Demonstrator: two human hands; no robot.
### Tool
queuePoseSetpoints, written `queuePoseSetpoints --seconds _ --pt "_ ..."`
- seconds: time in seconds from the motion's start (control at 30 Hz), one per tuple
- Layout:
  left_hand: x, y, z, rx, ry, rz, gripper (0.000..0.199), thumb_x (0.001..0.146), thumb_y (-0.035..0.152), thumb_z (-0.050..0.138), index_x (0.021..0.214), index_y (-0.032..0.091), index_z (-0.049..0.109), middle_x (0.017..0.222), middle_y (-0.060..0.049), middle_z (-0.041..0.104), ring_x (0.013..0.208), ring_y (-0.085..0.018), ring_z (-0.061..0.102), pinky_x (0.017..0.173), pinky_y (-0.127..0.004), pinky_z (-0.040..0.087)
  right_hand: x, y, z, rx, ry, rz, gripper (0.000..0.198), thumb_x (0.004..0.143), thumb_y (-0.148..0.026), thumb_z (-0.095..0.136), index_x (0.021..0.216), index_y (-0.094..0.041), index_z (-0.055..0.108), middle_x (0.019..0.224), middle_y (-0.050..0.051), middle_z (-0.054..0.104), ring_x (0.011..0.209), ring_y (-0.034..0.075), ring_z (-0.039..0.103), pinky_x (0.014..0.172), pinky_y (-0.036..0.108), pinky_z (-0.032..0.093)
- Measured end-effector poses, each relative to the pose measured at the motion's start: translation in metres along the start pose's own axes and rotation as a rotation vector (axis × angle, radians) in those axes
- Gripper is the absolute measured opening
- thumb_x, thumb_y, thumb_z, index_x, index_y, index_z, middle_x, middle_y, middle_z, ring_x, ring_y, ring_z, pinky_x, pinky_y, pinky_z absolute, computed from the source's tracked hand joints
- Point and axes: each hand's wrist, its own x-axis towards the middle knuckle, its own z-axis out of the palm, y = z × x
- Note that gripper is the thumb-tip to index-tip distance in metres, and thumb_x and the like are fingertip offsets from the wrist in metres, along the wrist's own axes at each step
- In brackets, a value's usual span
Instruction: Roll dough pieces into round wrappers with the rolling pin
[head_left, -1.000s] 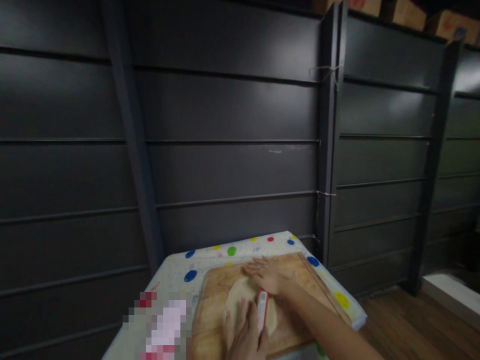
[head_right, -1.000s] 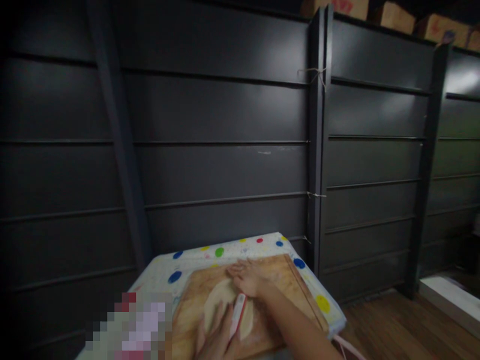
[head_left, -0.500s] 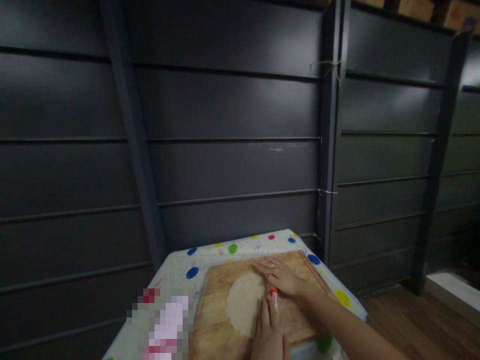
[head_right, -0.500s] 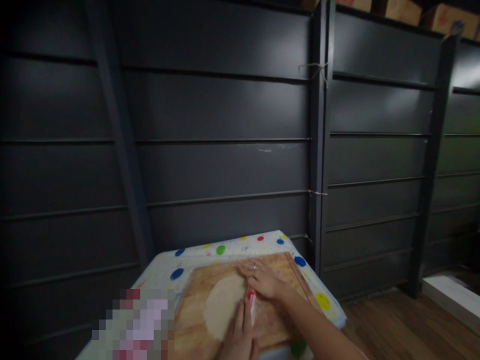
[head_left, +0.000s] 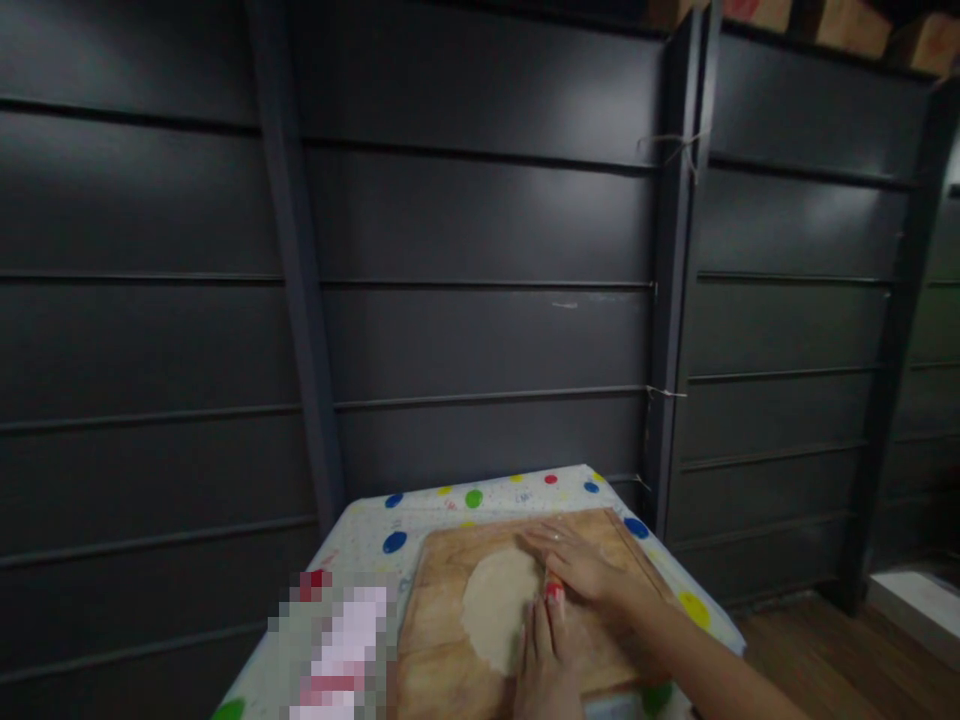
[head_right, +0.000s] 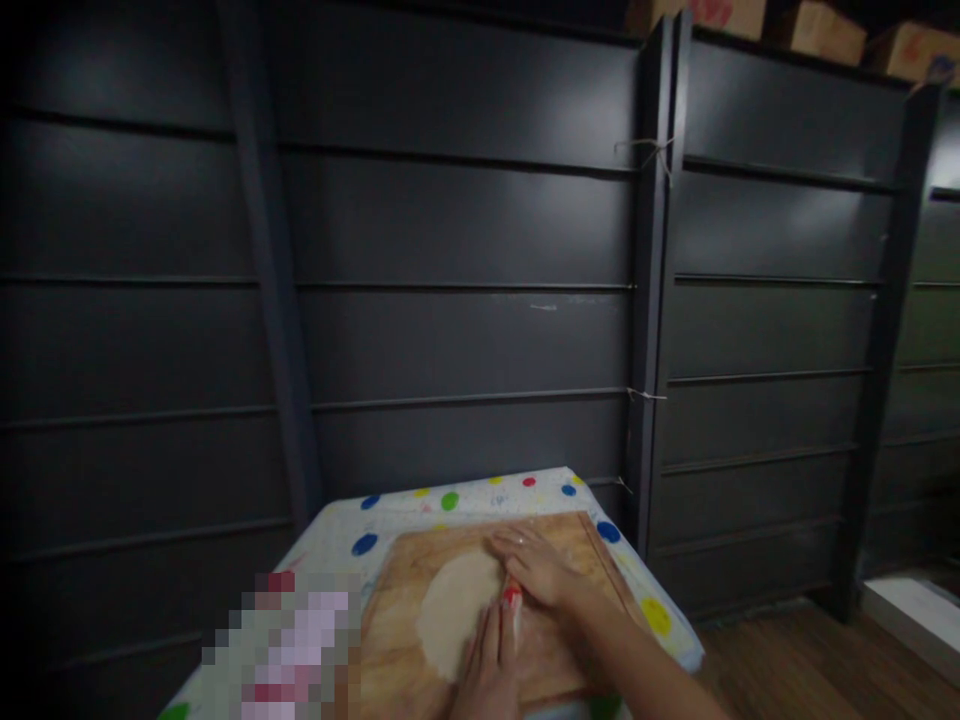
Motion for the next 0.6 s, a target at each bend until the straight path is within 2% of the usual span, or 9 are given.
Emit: queuePoseSetpoints --seconds 0.07,0.13,0.23,0.33,0.43,0.5,0.6 --pt "-0.005 -0.008 -0.018 0.003 -0.089 0.012 0.076 0.080 -0.001 0.030 0.154 0.012 0.022 0.160 -0.010 0.022 0.148 -0.028 0.020 0.121 -0.052 0.021 0.012 -0.002 0.006 -0.005 0.004 0.002 0.050 0.101 -0.030 0.028 0.146 -0.018 0.049 0.152 0.009 0.047 0.140 0.021 0.041 0.120 0.046 0.024" --pt "-0.010 -0.013 -0.036 -0.037 -0.142 0.045 0.068 0.088 0.008 0.029 0.155 0.012 0.019 0.161 -0.010 0.019 0.149 -0.027 0.018 0.122 -0.055 0.012 0.024 -0.004 0.013 -0.008 0.007 0.009 0.050 0.099 -0.027 0.030 0.143 -0.015 0.052 0.150 0.011 0.048 0.138 0.021 0.043 0.120 0.044 0.025" --pt "-0.012 -0.016 -0.045 -0.040 -0.172 0.001 0.066 0.091 0.017 0.031 0.155 0.010 0.016 0.161 -0.012 0.016 0.150 -0.029 0.013 0.121 -0.057 0.007 0.033 -0.003 0.019 -0.004 0.016 0.018 0.051 0.099 -0.025 0.028 0.142 -0.014 0.053 0.149 0.012 0.050 0.138 0.022 0.043 0.120 0.043 0.024" --pt "-0.009 -0.013 -0.028 -0.020 -0.117 0.016 0.069 0.088 0.016 0.034 0.155 0.010 0.018 0.160 -0.014 0.018 0.149 -0.031 0.016 0.121 -0.058 0.011 0.023 0.002 0.018 0.010 0.021 0.013 0.052 0.100 -0.028 0.028 0.145 -0.014 0.049 0.151 0.011 0.047 0.140 0.021 0.040 0.120 0.043 0.024" --pt "-0.004 -0.008 0.002 -0.014 0.052 0.119 0.070 0.085 0.014 0.038 0.153 0.010 0.026 0.159 -0.015 0.026 0.147 -0.034 0.025 0.120 -0.059 0.017 0.003 0.011 0.014 0.023 0.035 0.017 0.053 0.100 -0.031 0.028 0.149 -0.015 0.044 0.154 0.011 0.042 0.143 0.021 0.036 0.121 0.044 0.021" --pt "0.000 -0.003 0.018 0.008 0.134 0.104 0.069 0.083 0.011 0.040 0.151 0.009 0.032 0.157 -0.016 0.032 0.145 -0.035 0.029 0.120 -0.055 0.024 -0.007 0.016 0.013 0.033 0.051 0.027 0.053 0.101 -0.033 0.027 0.150 -0.018 0.041 0.155 0.009 0.041 0.144 0.021 0.034 0.122 0.046 0.019" --pt "0.002 0.006 0.029 0.046 0.174 0.067 0.066 0.083 0.008 0.040 0.149 0.008 0.036 0.156 -0.017 0.036 0.144 -0.035 0.032 0.118 -0.049 0.032 -0.011 0.020 0.015 0.050 0.071 0.033 0.053 0.103 -0.036 0.027 0.151 -0.020 0.040 0.156 0.009 0.040 0.145 0.021 0.031 0.122 0.046 0.017"
